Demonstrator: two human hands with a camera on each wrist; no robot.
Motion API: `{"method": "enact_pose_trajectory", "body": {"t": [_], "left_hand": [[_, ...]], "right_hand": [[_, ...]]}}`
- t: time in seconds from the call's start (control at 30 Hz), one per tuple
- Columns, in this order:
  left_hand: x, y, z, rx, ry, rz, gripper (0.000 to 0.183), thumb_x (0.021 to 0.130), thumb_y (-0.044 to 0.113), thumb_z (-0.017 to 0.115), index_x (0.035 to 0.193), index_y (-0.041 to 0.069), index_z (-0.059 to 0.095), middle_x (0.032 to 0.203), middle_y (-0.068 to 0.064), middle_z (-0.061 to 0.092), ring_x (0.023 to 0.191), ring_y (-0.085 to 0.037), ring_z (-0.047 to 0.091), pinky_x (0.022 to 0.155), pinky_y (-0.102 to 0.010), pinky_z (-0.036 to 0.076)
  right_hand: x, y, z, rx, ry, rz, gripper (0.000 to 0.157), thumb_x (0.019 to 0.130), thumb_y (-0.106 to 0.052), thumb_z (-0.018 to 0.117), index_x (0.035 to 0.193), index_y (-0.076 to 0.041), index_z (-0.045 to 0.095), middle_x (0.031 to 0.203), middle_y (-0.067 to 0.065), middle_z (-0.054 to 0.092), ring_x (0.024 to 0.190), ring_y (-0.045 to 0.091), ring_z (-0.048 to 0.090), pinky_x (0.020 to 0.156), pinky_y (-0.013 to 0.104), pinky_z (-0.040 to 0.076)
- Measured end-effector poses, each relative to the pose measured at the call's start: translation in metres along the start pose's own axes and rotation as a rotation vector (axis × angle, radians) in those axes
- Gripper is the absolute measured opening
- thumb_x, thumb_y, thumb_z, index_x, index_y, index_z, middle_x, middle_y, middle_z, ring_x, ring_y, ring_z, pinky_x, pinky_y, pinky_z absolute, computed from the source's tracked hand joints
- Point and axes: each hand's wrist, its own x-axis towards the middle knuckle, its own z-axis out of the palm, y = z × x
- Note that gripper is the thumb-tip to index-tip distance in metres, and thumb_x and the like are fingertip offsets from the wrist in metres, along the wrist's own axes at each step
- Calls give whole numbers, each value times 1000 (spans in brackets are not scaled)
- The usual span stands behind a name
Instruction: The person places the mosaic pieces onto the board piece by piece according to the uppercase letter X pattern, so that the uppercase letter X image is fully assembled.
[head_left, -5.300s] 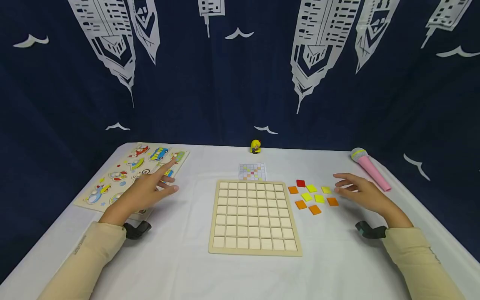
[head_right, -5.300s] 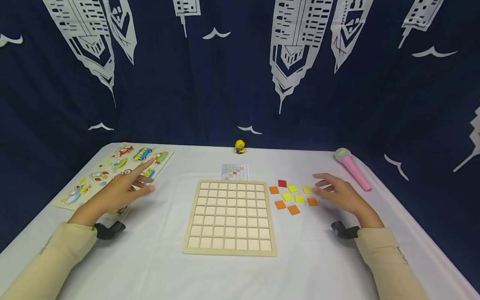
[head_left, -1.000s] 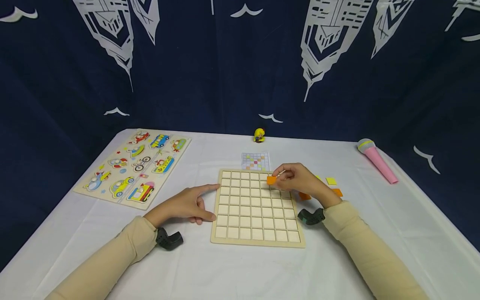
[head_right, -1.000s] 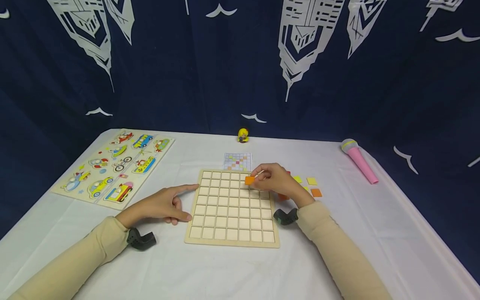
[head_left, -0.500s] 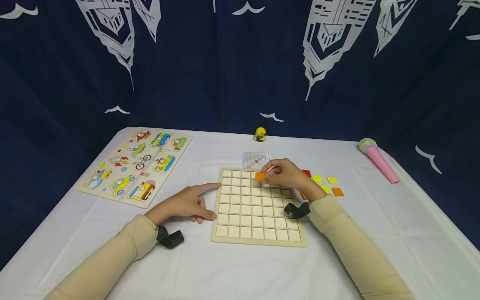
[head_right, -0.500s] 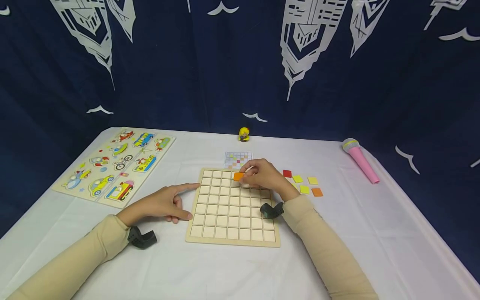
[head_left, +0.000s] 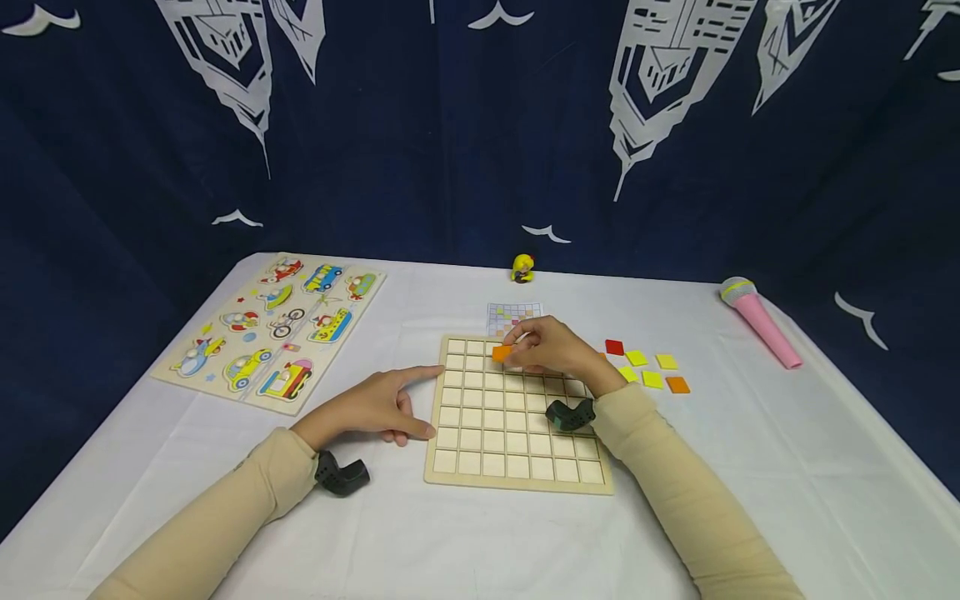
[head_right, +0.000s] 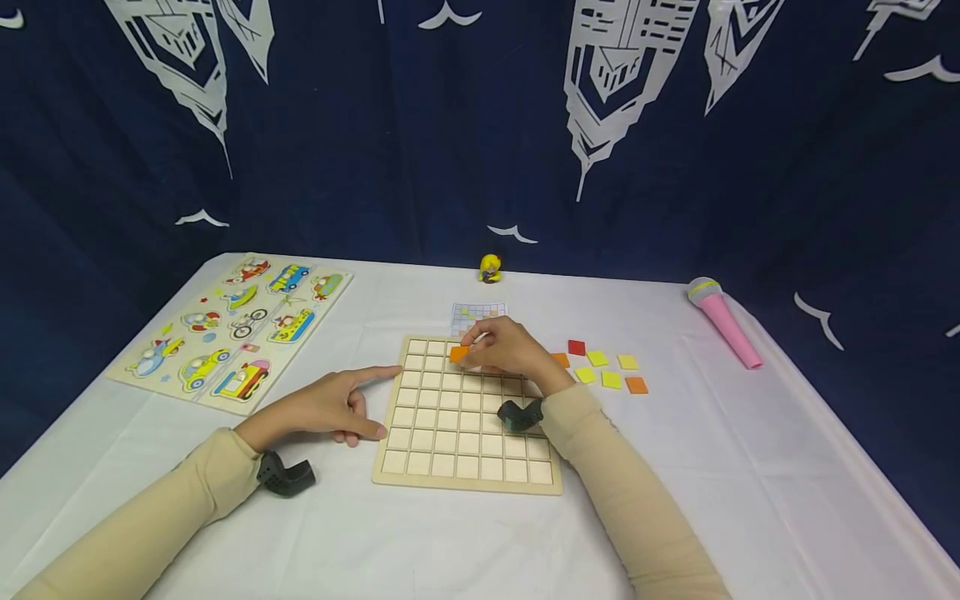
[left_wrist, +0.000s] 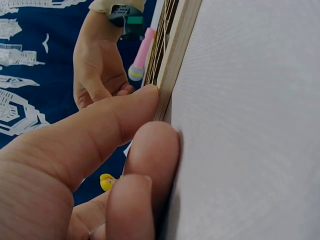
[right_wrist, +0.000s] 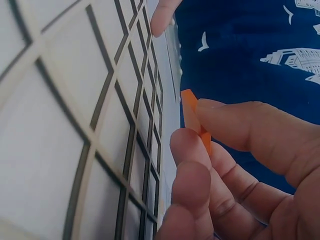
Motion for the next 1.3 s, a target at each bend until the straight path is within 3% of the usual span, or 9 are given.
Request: {"method": "enact_pose_trajectory", "body": {"t": [0.63,0.93,1.3], "left_hand": [[1,-1,0,-20,3,-18,99,86,21,93,168,11,39,61,-4,66,49,-10,58,51,-22,44],[1,-1,0,-23,-1,-21,99,86,22,93,168,11,38,61,-4,67,49,-10,58,51,-22,43],[2,-1,0,-15,4,-21,99,86,20,93,168,11,38,61,-4,66,49,-10,58,51,-23,43]], "right_hand": [[15,-12,25,-192,-17,-41,23,90,-6,83,110,2,75,85,4,77,61,10,58,60,24,48],[22,-16,29,-233,-33,-37,22,91,-5,85,110,2,76,78,1,71,60,10,57,60,23,48],[22,-16,28,-238,-47,-19,25,89,-6,86,112,1,76,82,3,71,63,11,59,62,24,50]]}}
